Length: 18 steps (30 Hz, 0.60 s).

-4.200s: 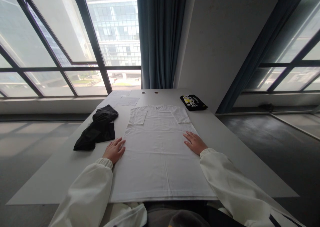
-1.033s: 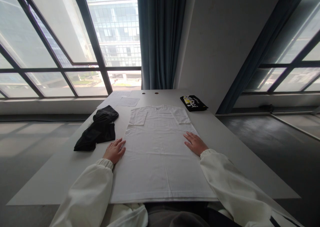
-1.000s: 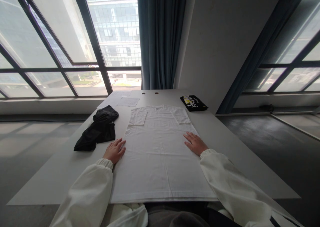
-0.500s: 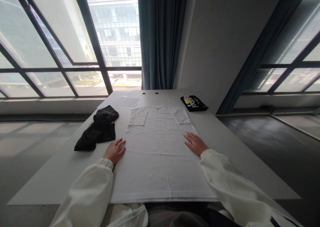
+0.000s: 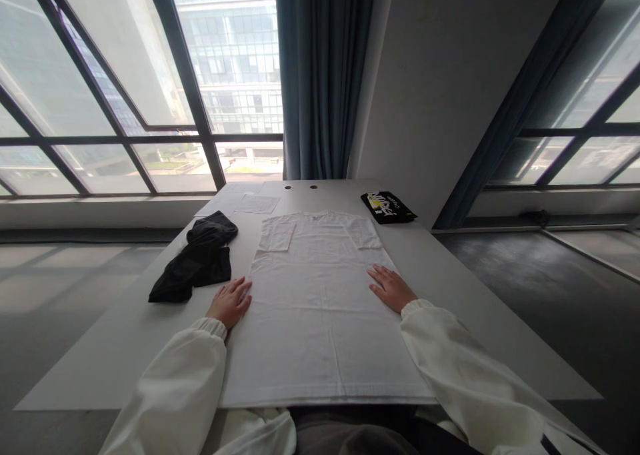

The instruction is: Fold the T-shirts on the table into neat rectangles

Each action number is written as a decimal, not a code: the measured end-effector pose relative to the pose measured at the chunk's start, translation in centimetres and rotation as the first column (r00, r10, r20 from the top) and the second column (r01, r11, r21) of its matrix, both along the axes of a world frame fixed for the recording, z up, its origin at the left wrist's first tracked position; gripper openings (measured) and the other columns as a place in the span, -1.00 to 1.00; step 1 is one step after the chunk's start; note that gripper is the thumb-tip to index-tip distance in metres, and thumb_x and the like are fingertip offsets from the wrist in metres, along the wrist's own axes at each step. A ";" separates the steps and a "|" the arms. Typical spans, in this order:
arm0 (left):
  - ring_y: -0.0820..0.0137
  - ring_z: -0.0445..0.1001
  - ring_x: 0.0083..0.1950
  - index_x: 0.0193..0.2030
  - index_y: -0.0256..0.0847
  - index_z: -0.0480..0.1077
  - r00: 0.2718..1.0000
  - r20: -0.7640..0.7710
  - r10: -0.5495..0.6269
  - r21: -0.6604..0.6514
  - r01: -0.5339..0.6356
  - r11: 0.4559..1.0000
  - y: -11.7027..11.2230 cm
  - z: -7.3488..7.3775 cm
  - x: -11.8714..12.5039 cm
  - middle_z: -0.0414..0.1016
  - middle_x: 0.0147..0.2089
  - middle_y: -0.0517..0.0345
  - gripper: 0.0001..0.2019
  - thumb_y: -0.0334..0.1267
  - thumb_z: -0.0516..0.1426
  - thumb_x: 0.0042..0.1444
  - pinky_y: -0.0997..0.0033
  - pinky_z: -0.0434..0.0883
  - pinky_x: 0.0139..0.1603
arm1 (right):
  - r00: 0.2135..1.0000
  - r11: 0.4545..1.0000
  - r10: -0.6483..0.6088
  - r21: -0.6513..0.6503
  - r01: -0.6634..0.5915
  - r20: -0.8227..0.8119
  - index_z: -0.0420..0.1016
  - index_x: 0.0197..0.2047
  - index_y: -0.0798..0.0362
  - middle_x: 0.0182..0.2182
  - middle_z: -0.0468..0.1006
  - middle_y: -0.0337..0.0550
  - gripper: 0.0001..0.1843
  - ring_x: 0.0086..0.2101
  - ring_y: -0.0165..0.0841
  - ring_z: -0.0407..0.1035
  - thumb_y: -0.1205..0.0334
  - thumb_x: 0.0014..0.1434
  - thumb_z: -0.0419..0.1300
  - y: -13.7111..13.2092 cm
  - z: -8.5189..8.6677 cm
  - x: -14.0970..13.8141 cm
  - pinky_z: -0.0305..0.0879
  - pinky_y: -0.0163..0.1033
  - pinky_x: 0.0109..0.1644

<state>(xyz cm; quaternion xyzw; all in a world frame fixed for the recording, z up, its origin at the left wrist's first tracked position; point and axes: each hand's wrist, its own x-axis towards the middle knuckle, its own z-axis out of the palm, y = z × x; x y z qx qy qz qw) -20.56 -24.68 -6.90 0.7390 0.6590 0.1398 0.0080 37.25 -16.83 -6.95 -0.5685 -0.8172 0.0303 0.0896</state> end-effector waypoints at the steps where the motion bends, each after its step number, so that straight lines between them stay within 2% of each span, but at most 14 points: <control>1: 0.02 0.33 0.48 0.38 -0.07 0.45 1.000 0.003 0.000 0.003 0.000 1.000 0.0 0.0 0.0 0.35 0.49 -0.02 -0.46 0.01 0.05 0.34 -0.08 0.27 0.49 | 1.000 1.000 0.002 0.003 -0.002 -0.003 0.36 0.47 -0.05 0.50 0.22 0.00 -0.37 0.46 -0.02 0.10 -0.03 0.43 0.00 0.0 -0.1 0.0 0.05 0.18 0.51; 7: 0.02 0.29 0.51 0.40 -0.08 0.44 1.000 -0.005 0.011 -0.020 -0.011 1.000 -0.1 0.1 0.1 0.33 0.50 -0.03 -0.45 0.00 0.02 0.35 -0.13 0.23 0.51 | 1.000 1.000 0.000 0.005 0.000 -0.002 0.34 0.48 -0.03 0.51 0.20 0.01 -0.35 0.46 -0.01 0.10 -0.04 0.42 0.00 0.1 -0.2 0.1 0.05 0.19 0.51; 18: 0.03 0.28 0.52 0.41 -0.07 0.42 1.000 -0.003 0.017 -0.030 -0.017 0.999 0.0 -0.1 0.0 0.31 0.52 -0.01 -0.44 0.01 0.02 0.35 -0.11 0.21 0.52 | 1.000 1.000 0.003 0.002 -0.003 0.002 0.34 0.48 0.00 0.50 0.21 0.03 -0.34 0.46 -0.01 0.10 -0.05 0.43 -0.01 0.1 -0.2 0.0 0.05 0.19 0.51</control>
